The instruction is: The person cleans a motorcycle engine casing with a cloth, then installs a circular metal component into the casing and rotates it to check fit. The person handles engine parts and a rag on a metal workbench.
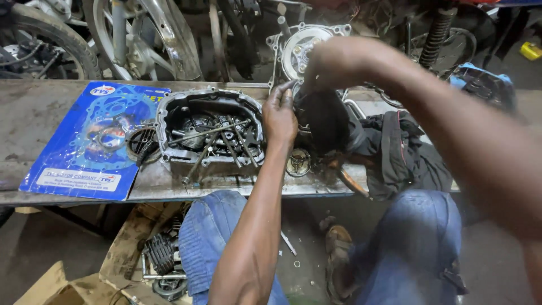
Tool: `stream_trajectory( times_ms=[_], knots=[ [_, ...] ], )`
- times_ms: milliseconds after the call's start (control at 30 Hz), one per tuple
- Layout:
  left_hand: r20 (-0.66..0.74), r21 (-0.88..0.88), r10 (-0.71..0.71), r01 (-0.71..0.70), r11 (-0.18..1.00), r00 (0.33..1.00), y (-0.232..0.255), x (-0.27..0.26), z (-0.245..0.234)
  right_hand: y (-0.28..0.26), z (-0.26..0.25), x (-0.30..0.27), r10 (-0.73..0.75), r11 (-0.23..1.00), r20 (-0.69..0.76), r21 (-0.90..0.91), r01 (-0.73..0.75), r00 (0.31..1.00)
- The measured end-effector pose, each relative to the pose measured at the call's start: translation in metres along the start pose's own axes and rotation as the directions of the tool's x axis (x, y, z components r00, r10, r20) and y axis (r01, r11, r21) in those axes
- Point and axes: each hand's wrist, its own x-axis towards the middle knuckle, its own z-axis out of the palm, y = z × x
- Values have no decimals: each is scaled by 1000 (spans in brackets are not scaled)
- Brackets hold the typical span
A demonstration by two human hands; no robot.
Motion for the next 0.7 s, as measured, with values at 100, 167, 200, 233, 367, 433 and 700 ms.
stream_trajectory(
  times_ms=[100, 167, 200, 233, 367, 433, 700],
  knots=[
    [1, 2, 151, -151, 989, 989, -15, 13, 1, 5, 39, -9, 99, 976, -226, 210, -51, 969],
    [11, 52, 209, -209, 977, 978, -22, 16, -2, 18, 86, 8, 170, 964, -331, 251, -87, 928],
    [19, 103, 267, -267, 958, 964, -25, 17, -4, 23, 110, 16, 234, 950, -429, 291, -112, 873],
    [28, 105, 268, -270, 957, 963, -23, 14, -4, 15, 113, 7, 241, 948, -431, 297, -115, 870],
    [26, 134, 255, -257, 957, 966, -21, 8, -6, -6, 128, -13, 209, 978, -542, 122, -170, 814],
    [24, 157, 252, -252, 955, 967, -22, 17, -4, -4, 132, -8, 209, 978, -564, 105, -182, 799],
    [16, 122, 303, -303, 945, 953, -16, 4, -4, 23, 66, -27, -33, 986, -307, 146, 81, 951]
  ],
)
